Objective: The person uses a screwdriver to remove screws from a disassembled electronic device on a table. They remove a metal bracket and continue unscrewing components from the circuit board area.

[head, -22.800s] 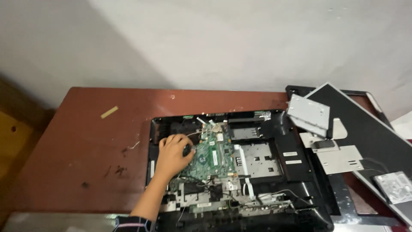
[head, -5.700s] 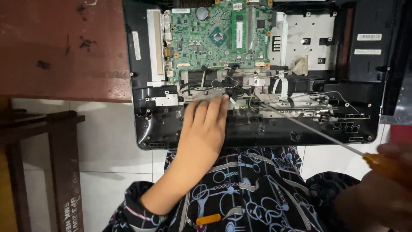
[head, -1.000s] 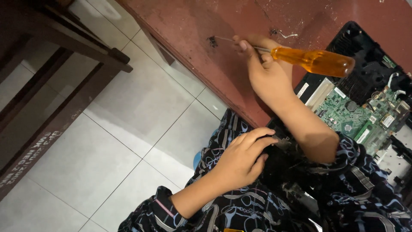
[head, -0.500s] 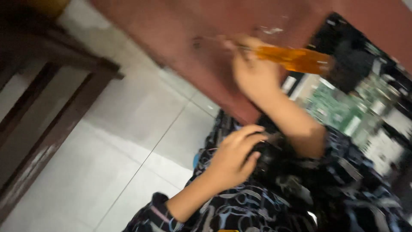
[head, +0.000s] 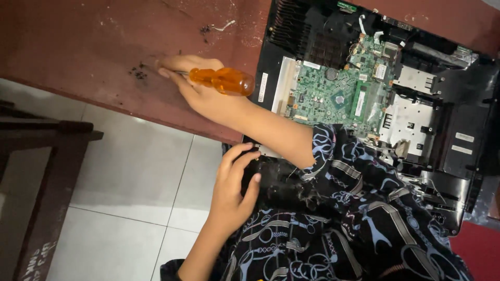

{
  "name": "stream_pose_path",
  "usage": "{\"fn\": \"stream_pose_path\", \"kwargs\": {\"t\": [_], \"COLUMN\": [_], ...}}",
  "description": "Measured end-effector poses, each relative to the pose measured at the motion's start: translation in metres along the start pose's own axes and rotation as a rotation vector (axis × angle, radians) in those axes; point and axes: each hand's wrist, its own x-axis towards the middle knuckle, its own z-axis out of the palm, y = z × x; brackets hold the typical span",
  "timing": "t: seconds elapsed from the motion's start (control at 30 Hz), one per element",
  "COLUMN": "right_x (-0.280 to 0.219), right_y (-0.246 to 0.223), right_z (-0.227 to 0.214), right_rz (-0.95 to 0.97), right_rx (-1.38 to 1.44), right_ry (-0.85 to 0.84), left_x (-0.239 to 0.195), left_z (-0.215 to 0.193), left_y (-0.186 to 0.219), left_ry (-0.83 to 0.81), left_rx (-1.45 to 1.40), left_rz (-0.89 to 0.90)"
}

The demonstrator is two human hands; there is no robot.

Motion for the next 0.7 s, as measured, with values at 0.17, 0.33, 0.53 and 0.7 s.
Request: {"fn": "stream_pose_path", "kwargs": {"t": [0.17,0.33,0.53,0.7], "right_x": [0.000,0.002,-0.003,0.004], "right_y": [0.003,0.016,0.019,-0.016], "right_z": [0.002,0.003,-0.007,-0.004], "right_rz": [-0.103,-0.097,-0.217,-0.022], "right_rx": [-0.047,-0.199,-0.219,0.108], "right_ry": [0.014,0.035,0.134,0.085], "left_x": [0.003,0.029,0.096,0.114], "left_z": [-0.010,-0.055,-0.122,-0.124], "left_y": [-0.003,-0.028,-0.083,-0.093], "left_ry": [-0.013,0.337,0.777,0.710], "left_rx": [-0.062,0.064,0.387,0.494], "left_rz": [0.001,0.058,0.212,-0.114]}}
